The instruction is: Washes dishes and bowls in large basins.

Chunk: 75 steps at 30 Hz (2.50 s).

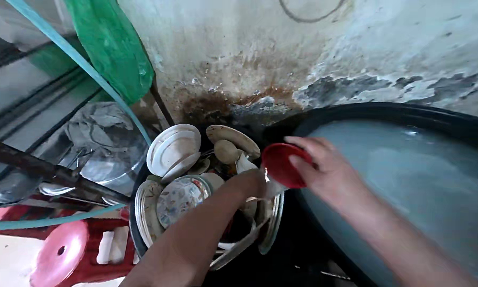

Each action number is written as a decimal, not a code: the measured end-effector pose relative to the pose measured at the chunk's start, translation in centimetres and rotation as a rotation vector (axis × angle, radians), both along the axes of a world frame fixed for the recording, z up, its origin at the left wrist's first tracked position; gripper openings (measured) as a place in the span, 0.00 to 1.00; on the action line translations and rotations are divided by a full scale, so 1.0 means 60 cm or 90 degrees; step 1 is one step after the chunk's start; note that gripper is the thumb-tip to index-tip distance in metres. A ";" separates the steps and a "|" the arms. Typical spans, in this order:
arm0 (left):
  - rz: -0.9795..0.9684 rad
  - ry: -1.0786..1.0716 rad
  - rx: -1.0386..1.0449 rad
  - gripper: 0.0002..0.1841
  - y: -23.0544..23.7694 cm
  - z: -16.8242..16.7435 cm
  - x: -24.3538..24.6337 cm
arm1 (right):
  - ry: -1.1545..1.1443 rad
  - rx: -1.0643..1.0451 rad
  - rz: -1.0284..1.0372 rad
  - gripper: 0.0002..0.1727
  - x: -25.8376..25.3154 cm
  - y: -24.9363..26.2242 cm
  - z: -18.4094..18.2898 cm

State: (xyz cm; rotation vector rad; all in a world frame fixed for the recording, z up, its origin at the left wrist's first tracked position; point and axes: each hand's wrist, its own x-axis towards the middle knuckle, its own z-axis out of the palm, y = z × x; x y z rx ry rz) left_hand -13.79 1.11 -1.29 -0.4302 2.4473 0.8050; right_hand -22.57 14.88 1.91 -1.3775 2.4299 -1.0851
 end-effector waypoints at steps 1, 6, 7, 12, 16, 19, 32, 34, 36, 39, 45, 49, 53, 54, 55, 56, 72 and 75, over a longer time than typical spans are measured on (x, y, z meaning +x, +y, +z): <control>-0.015 0.051 0.016 0.15 -0.013 0.001 0.007 | 0.096 -0.018 0.032 0.21 0.007 -0.017 -0.010; 0.252 0.082 0.160 0.18 -0.062 0.061 0.114 | 0.176 -0.058 0.075 0.21 0.001 -0.023 -0.023; 0.282 0.095 0.146 0.17 -0.068 0.075 0.139 | 0.166 -0.053 0.064 0.21 -0.013 -0.008 -0.026; 0.337 0.073 -0.137 0.14 -0.065 0.077 0.262 | 0.146 -0.020 -0.066 0.25 -0.113 0.129 -0.095; 0.219 -0.154 -0.198 0.23 -0.048 0.021 0.282 | 0.121 0.098 -0.178 0.24 -0.159 0.244 -0.131; 0.172 -0.155 -0.215 0.26 -0.052 0.035 0.223 | 0.119 0.200 -0.244 0.25 -0.158 0.281 -0.138; 0.643 0.055 -0.080 0.42 -0.155 -0.163 -0.093 | -0.568 0.073 -0.489 0.26 -0.117 0.299 -0.092; 0.568 0.032 -0.092 0.30 -0.165 -0.153 -0.067 | -0.549 0.052 -0.498 0.24 -0.118 0.304 -0.082; 0.703 0.114 0.001 0.31 -0.194 -0.166 -0.035 | -0.548 -0.006 -0.509 0.23 -0.123 0.310 -0.091; 0.767 0.229 0.056 0.33 -0.221 -0.171 -0.009 | -0.551 -0.067 -0.409 0.23 -0.146 0.325 -0.121; 0.724 0.160 0.033 0.47 -0.194 -0.167 -0.070 | -0.587 -0.064 -0.290 0.22 -0.138 0.258 -0.088; 0.746 0.149 0.018 0.53 -0.190 -0.195 -0.086 | -0.629 -0.120 -0.225 0.20 -0.124 0.224 -0.083; 0.781 0.138 0.138 0.28 -0.210 -0.150 -0.043 | -0.638 -0.155 -0.210 0.21 -0.105 0.200 -0.076; 0.791 0.112 0.138 0.23 -0.222 -0.142 -0.030 | -0.639 -0.168 -0.210 0.21 -0.103 0.196 -0.076; 0.805 0.100 0.155 0.21 -0.234 -0.135 -0.015 | -0.643 -0.181 -0.210 0.20 -0.102 0.191 -0.076; 0.809 0.097 0.174 0.20 -0.242 -0.122 0.001 | -0.650 -0.189 -0.214 0.20 -0.101 0.185 -0.073; 0.256 0.118 0.024 0.19 -0.108 -0.014 0.074 | 0.099 0.003 0.069 0.21 0.037 -0.138 -0.016; 0.295 0.104 0.107 0.27 -0.121 -0.030 0.085 | 0.201 -0.022 0.093 0.21 0.035 -0.141 -0.023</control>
